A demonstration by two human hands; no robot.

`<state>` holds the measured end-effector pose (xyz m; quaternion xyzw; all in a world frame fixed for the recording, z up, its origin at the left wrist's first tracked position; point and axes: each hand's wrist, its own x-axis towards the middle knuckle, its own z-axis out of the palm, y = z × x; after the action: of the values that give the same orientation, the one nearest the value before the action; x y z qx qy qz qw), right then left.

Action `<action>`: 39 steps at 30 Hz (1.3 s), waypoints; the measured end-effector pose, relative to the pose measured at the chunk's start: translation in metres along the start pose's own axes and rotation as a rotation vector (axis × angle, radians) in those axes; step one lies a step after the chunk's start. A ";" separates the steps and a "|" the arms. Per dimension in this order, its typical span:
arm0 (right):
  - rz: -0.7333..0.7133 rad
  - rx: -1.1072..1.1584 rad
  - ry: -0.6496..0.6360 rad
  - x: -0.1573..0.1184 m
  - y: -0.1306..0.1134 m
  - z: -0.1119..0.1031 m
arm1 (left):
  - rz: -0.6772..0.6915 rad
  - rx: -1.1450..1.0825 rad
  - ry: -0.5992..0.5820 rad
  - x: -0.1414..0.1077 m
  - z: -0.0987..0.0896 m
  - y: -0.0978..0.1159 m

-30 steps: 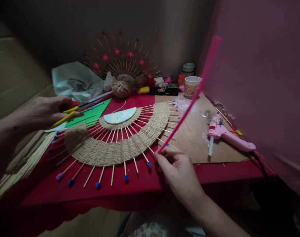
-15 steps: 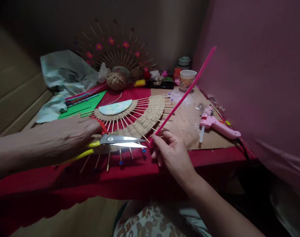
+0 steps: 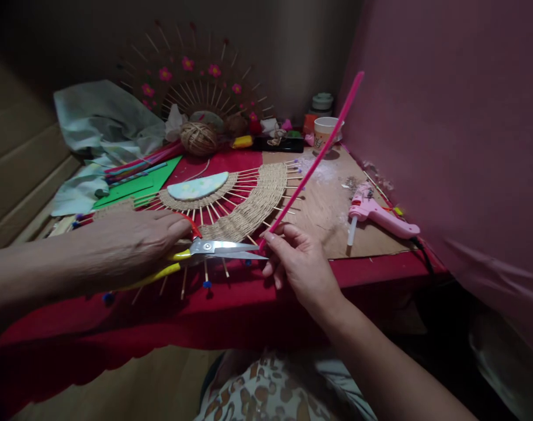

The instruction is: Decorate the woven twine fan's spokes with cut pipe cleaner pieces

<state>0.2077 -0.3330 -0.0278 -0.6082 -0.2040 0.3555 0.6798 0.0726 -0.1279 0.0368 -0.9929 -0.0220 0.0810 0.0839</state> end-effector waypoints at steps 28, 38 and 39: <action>0.026 0.018 -0.034 -0.001 -0.005 0.000 | 0.181 0.121 -0.099 0.010 -0.001 0.005; 0.017 0.082 -0.031 0.000 -0.001 -0.002 | 0.090 0.187 -0.058 0.010 -0.016 -0.001; 0.010 0.096 -0.031 -0.001 -0.001 -0.002 | 0.062 0.179 -0.047 0.009 -0.017 -0.008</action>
<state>0.2091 -0.3349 -0.0275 -0.5703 -0.1941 0.3774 0.7033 0.0837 -0.1223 0.0536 -0.9795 0.0139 0.1085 0.1692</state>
